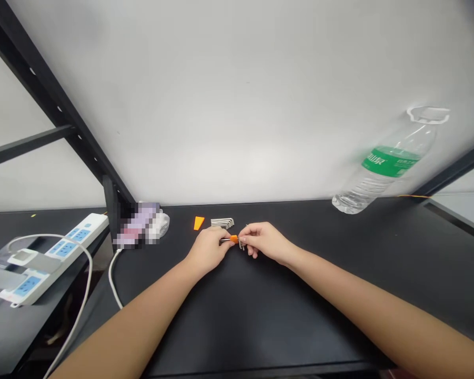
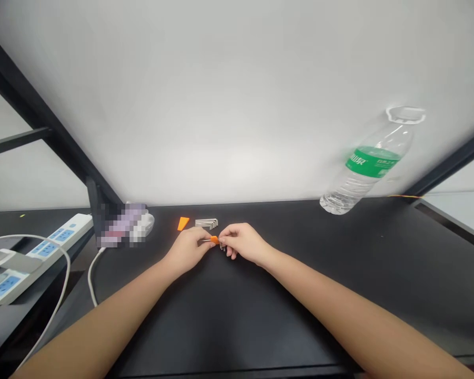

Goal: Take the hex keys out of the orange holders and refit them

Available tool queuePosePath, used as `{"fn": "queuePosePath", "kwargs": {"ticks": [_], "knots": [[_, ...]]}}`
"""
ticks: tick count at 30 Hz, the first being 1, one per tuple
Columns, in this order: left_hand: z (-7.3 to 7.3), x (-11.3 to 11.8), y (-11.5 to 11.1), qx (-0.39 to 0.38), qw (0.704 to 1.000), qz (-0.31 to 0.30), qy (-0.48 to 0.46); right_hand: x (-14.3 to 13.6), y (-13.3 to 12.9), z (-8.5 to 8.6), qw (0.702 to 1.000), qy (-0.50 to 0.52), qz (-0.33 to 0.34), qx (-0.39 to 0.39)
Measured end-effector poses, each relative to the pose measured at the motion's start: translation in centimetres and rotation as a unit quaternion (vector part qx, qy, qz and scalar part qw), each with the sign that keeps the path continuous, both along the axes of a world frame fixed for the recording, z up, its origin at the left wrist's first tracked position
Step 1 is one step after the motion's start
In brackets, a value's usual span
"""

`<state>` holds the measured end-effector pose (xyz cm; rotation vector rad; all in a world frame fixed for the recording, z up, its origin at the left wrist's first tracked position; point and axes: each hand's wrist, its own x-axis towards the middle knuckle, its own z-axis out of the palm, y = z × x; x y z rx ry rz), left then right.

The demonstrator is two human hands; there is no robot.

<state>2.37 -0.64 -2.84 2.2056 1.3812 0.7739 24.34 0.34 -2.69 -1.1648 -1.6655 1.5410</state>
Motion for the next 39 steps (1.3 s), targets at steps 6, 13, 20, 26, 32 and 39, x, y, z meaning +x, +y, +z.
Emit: {"fn": "queuePosePath", "kwargs": {"ticks": [6,13,20,26,32,39], "knots": [[0.2,-0.2,-0.1,-0.005,1.000,-0.013,-0.008,2.1,1.4,0.7,0.944,-0.191,-0.008,0.270],[0.5,-0.2,-0.1,0.002,1.000,-0.018,0.011,6.4,4.9,0.0,0.907,-0.320,-0.023,0.272],[0.3,-0.1,0.0,-0.028,0.999,0.006,-0.023,6.5,5.0,0.2,0.894,-0.358,0.003,0.269],[0.2,-0.2,0.2,-0.014,1.000,0.003,-0.006,6.4,4.8,0.3,0.894,-0.360,-0.004,0.265],[-0.1,-0.5,0.4,0.000,1.000,-0.017,-0.010,6.0,4.5,1.0,0.889,-0.395,0.002,0.232],[0.0,-0.5,0.5,0.009,1.000,-0.023,0.000,6.1,3.8,2.9,0.810,-0.556,0.025,0.184]]}}
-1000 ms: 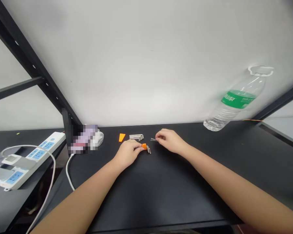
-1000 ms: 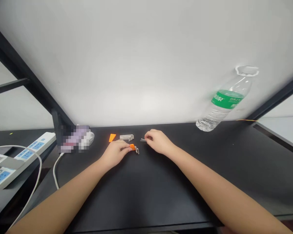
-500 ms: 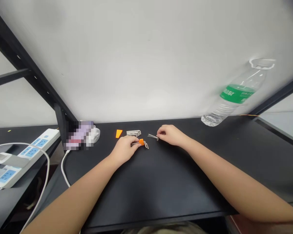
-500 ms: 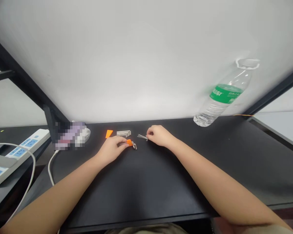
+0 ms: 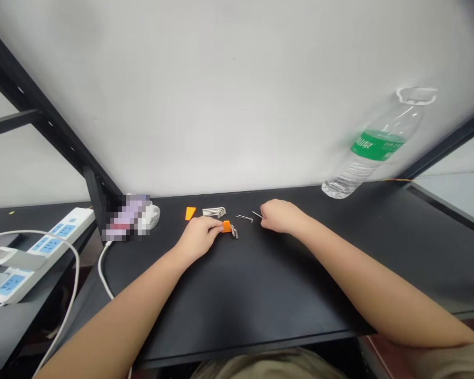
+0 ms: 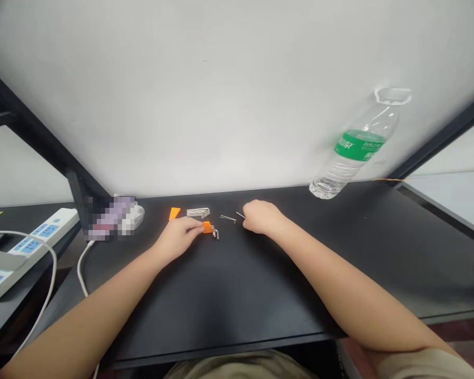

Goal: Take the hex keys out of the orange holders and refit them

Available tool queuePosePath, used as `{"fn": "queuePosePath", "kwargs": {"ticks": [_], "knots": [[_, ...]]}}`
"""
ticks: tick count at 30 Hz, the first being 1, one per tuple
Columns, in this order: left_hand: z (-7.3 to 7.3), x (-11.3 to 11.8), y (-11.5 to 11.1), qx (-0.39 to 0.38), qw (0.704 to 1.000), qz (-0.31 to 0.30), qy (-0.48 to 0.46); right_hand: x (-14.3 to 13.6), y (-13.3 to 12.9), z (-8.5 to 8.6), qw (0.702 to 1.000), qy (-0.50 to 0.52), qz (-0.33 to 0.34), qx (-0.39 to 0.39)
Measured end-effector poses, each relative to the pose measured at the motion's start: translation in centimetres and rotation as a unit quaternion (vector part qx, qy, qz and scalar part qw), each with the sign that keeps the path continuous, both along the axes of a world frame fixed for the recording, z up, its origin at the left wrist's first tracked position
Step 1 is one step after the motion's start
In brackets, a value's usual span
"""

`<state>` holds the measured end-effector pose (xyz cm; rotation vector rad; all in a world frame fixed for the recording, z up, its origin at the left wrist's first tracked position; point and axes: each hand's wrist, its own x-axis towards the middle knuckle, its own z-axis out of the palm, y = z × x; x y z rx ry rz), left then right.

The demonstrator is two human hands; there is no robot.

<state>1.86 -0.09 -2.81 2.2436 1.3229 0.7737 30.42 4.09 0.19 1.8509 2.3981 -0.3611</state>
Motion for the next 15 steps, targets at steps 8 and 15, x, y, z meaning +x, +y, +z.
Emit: {"fn": "queuePosePath", "kwargs": {"ticks": [8,15], "knots": [[0.4,0.2,-0.2,-0.021,0.999,0.029,-0.001,-1.4,-2.0,1.0,0.969,0.214,0.122,-0.016],[0.7,0.4,-0.4,-0.035,0.998,0.037,-0.022,-2.6,-2.6,0.3,0.933,0.334,0.106,-0.080]]}}
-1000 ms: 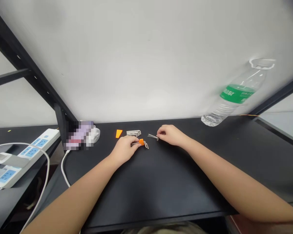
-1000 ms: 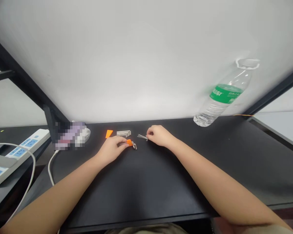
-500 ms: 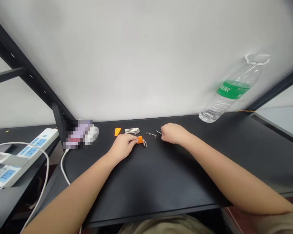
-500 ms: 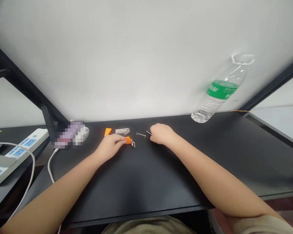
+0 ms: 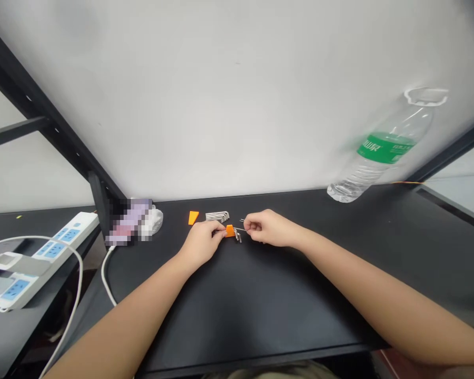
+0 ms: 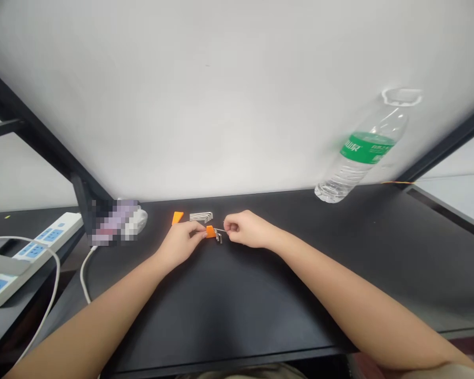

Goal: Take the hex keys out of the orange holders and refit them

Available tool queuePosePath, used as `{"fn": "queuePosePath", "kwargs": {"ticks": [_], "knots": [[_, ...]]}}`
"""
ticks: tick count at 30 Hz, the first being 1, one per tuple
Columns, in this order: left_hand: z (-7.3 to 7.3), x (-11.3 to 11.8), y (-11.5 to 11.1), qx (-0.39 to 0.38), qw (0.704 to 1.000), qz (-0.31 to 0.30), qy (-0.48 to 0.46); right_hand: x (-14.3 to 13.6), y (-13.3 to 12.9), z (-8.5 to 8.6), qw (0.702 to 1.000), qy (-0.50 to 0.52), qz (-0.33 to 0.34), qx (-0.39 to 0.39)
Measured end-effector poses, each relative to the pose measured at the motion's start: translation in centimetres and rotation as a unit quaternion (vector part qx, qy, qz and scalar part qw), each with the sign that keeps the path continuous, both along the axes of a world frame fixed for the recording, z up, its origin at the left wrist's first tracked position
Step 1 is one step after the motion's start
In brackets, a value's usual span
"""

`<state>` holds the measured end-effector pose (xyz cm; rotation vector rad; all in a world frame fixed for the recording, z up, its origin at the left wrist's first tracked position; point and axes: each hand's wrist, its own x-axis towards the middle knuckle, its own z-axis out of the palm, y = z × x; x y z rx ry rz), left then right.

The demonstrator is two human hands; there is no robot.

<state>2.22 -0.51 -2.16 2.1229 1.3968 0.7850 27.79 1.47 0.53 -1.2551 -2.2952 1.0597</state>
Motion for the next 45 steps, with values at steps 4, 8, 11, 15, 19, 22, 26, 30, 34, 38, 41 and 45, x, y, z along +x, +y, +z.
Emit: {"fn": "queuePosePath", "kwargs": {"ticks": [4,8,11,15,19,22,26,30,34,38,41,45], "knots": [[0.02,0.13,-0.16,-0.004,1.000,0.005,-0.003,0.28,0.05,-0.02,0.998,0.035,-0.002,-0.061],[0.01,0.15,-0.20,-0.009,1.000,0.010,-0.002,0.32,0.09,-0.12,0.997,0.037,0.001,-0.060],[0.05,0.12,-0.24,-0.009,1.000,0.008,0.005,0.41,0.20,-0.27,0.997,0.036,0.004,-0.061],[0.05,0.11,-0.37,-0.003,1.000,0.007,0.004,0.61,0.39,-0.33,0.997,0.041,-0.001,-0.067],[-0.05,0.11,-0.42,0.009,1.000,-0.002,0.003,0.56,0.40,-0.27,0.997,0.045,-0.007,-0.069],[-0.13,0.08,-0.35,0.014,1.000,-0.010,0.005,0.52,0.34,-0.18,0.997,0.046,-0.007,-0.068],[-0.27,0.04,-0.30,0.023,1.000,-0.016,0.004,0.62,0.31,0.02,0.996,0.047,-0.005,-0.072],[-0.46,0.06,-0.45,0.015,1.000,-0.002,-0.005,0.69,0.36,0.12,0.995,0.054,-0.008,-0.083],[-0.42,0.08,-0.57,0.010,1.000,0.001,-0.009,0.66,0.45,0.06,0.995,0.057,-0.014,-0.080],[-0.23,0.04,-0.53,0.010,1.000,-0.008,-0.002,0.66,0.61,-0.16,0.995,0.063,-0.023,-0.080],[-0.15,0.04,-0.48,0.012,1.000,-0.012,0.004,0.76,0.80,-0.42,0.992,0.084,-0.023,-0.091],[-0.15,0.11,-0.45,0.016,1.000,-0.012,0.015,0.88,1.00,-0.69,0.986,0.119,-0.025,-0.114]]}}
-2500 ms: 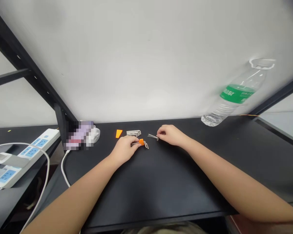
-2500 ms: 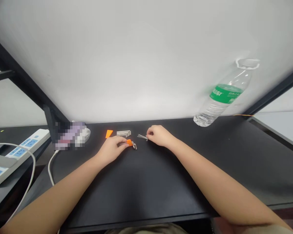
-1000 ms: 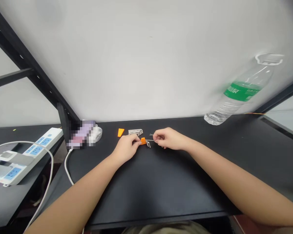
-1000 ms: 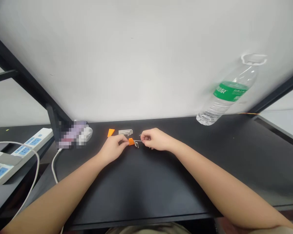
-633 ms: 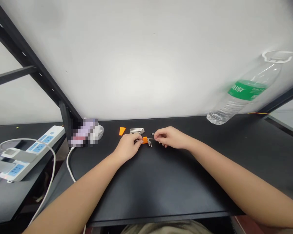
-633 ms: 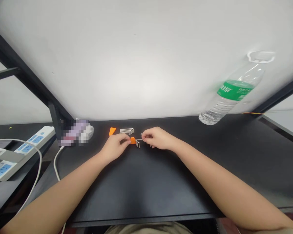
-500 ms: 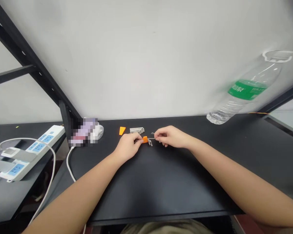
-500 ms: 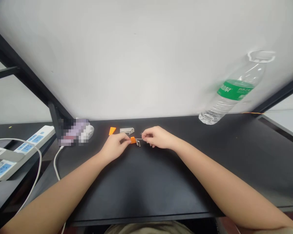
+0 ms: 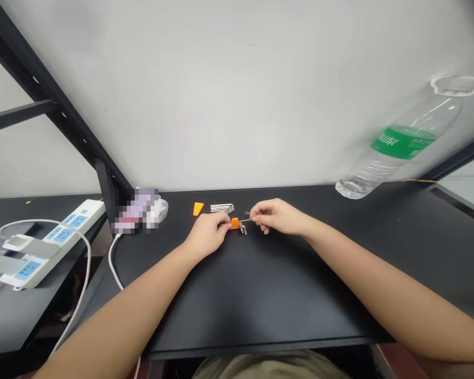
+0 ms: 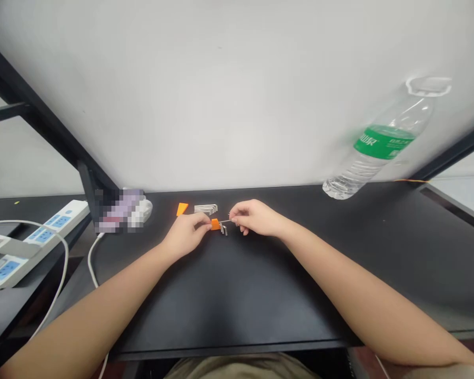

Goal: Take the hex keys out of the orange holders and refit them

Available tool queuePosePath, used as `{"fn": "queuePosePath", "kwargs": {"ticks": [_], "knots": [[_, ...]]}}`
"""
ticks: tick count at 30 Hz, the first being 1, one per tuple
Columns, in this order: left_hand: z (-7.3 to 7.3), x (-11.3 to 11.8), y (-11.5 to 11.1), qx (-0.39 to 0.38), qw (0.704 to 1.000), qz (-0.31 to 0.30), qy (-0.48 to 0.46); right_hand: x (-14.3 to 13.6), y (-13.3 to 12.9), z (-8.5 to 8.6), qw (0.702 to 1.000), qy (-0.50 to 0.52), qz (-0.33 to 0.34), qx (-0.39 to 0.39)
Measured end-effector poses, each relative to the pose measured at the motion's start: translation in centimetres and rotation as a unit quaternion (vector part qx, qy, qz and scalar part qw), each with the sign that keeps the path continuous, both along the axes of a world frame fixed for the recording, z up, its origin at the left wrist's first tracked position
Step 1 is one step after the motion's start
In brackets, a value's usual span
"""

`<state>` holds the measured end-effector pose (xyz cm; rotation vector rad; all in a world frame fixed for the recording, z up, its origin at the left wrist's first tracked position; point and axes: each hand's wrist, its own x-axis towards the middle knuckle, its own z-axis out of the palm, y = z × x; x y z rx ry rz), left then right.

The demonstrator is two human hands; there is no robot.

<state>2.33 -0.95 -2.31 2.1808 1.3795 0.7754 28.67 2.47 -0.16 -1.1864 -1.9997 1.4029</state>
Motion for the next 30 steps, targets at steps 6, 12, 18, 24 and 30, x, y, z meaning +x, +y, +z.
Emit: {"fn": "queuePosePath", "kwargs": {"ticks": [6,12,18,24,30], "knots": [[0.0,0.0,0.1,0.000,1.000,-0.007,0.006,-0.2,0.0,-0.3,0.999,0.041,-0.018,-0.029],[-0.1,-0.1,0.3,-0.017,1.000,-0.007,-0.018,-0.8,0.0,-1.3,0.994,0.072,-0.062,-0.060],[-0.2,0.2,0.2,-0.028,0.999,-0.022,-0.022,-2.4,-0.4,-1.9,0.989,0.118,-0.047,-0.074],[-0.2,0.4,0.1,-0.021,0.999,0.002,-0.031,-3.5,-0.9,-2.3,0.986,0.111,-0.101,-0.078],[-0.3,0.5,0.0,-0.018,0.999,0.035,-0.020,-3.5,-1.8,-2.1,0.989,0.092,-0.104,-0.058]]}}
